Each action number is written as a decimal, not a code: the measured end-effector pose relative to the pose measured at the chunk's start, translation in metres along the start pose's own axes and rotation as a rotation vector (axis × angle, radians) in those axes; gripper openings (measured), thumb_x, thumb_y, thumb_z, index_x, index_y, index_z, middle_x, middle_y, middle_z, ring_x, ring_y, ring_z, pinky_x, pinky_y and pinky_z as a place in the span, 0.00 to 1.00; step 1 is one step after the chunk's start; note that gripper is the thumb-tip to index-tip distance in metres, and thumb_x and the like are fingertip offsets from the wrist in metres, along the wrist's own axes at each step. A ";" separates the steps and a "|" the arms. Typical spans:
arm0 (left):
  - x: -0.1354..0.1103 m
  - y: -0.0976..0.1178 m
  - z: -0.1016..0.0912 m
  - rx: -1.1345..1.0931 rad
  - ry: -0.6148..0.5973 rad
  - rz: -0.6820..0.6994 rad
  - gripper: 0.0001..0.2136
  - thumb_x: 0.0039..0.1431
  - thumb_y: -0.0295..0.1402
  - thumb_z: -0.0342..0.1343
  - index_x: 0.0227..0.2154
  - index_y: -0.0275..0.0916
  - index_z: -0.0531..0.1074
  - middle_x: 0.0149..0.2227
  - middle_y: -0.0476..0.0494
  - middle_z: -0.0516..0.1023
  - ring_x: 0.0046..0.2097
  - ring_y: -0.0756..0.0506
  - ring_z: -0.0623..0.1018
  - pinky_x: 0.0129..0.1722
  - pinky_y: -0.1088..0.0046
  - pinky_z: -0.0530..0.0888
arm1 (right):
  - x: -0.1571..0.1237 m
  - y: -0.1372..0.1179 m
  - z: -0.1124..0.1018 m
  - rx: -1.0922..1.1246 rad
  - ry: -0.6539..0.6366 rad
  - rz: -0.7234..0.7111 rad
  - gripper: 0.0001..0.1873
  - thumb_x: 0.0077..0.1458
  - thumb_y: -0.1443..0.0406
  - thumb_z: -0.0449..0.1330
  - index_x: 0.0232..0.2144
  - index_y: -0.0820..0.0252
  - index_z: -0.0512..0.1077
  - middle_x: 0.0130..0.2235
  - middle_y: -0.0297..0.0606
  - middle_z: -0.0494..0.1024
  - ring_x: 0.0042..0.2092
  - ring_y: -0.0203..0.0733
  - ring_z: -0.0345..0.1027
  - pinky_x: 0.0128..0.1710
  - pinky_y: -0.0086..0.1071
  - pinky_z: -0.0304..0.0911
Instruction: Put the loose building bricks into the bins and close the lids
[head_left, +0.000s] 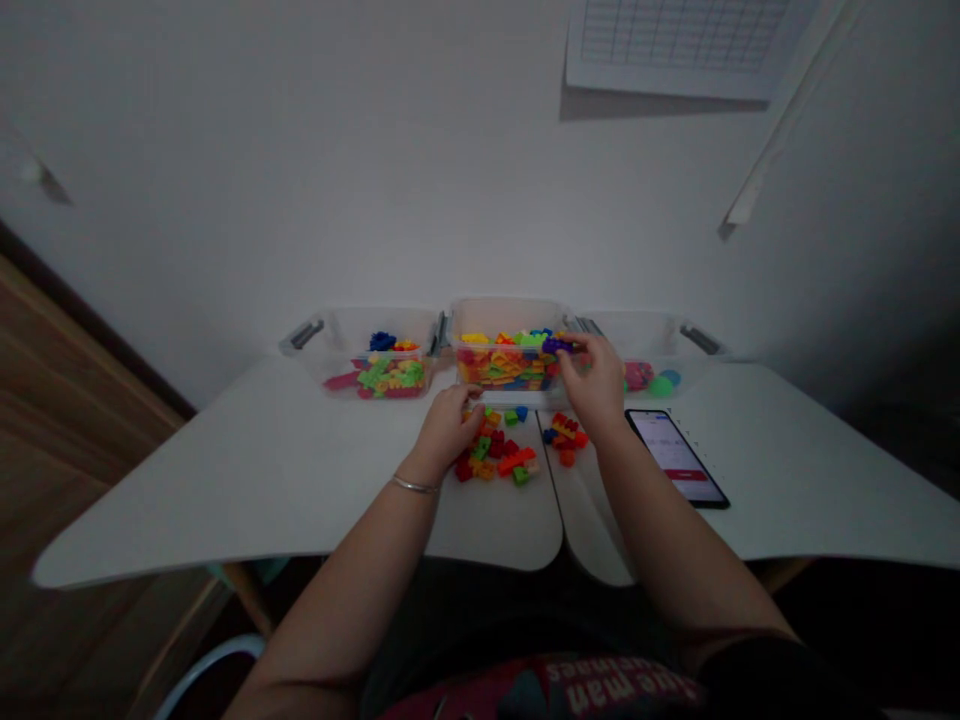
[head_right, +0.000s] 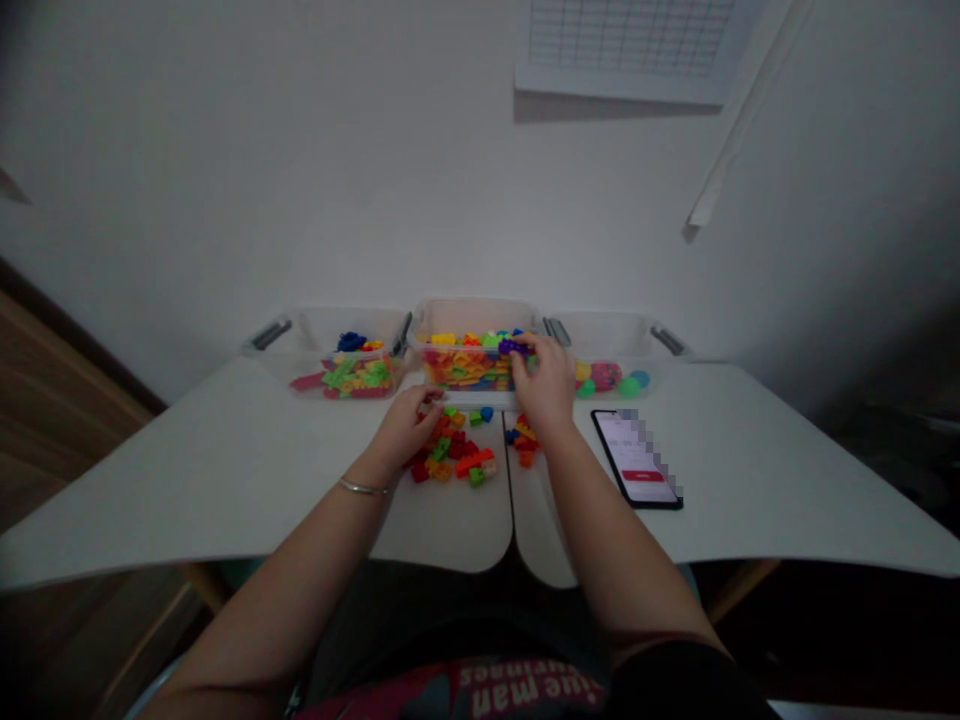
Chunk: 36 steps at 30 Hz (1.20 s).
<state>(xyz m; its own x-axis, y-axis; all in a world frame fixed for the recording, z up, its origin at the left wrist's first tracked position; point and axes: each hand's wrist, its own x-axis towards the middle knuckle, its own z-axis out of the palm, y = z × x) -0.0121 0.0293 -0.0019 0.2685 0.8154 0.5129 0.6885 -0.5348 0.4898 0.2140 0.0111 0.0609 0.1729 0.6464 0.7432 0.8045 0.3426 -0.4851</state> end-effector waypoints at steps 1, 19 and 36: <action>0.000 0.000 0.000 0.000 -0.003 0.003 0.11 0.57 0.30 0.52 0.42 0.37 0.71 0.42 0.40 0.76 0.44 0.42 0.75 0.46 0.63 0.73 | 0.005 0.002 -0.002 -0.038 0.018 0.005 0.12 0.57 0.64 0.52 0.41 0.58 0.73 0.45 0.44 0.77 0.49 0.50 0.68 0.51 0.44 0.60; -0.005 -0.007 0.005 0.196 -0.084 -0.089 0.11 0.55 0.31 0.55 0.41 0.39 0.74 0.43 0.38 0.76 0.47 0.40 0.76 0.52 0.60 0.72 | 0.012 0.015 0.023 -0.315 -0.215 -0.117 0.19 0.58 0.62 0.51 0.47 0.64 0.73 0.47 0.49 0.78 0.51 0.54 0.68 0.61 0.51 0.47; -0.005 -0.002 0.000 0.148 -0.113 -0.060 0.11 0.57 0.30 0.53 0.42 0.37 0.74 0.45 0.39 0.76 0.49 0.42 0.75 0.55 0.63 0.69 | -0.007 0.022 0.026 -0.167 -0.194 -0.216 0.28 0.54 0.63 0.56 0.57 0.64 0.64 0.59 0.49 0.68 0.63 0.55 0.54 0.63 0.56 0.45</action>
<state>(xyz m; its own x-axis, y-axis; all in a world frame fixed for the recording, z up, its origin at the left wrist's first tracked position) -0.0148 0.0260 -0.0060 0.2920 0.8692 0.3991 0.7952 -0.4525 0.4037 0.2157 0.0320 0.0335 -0.1105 0.6945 0.7110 0.8955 0.3798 -0.2319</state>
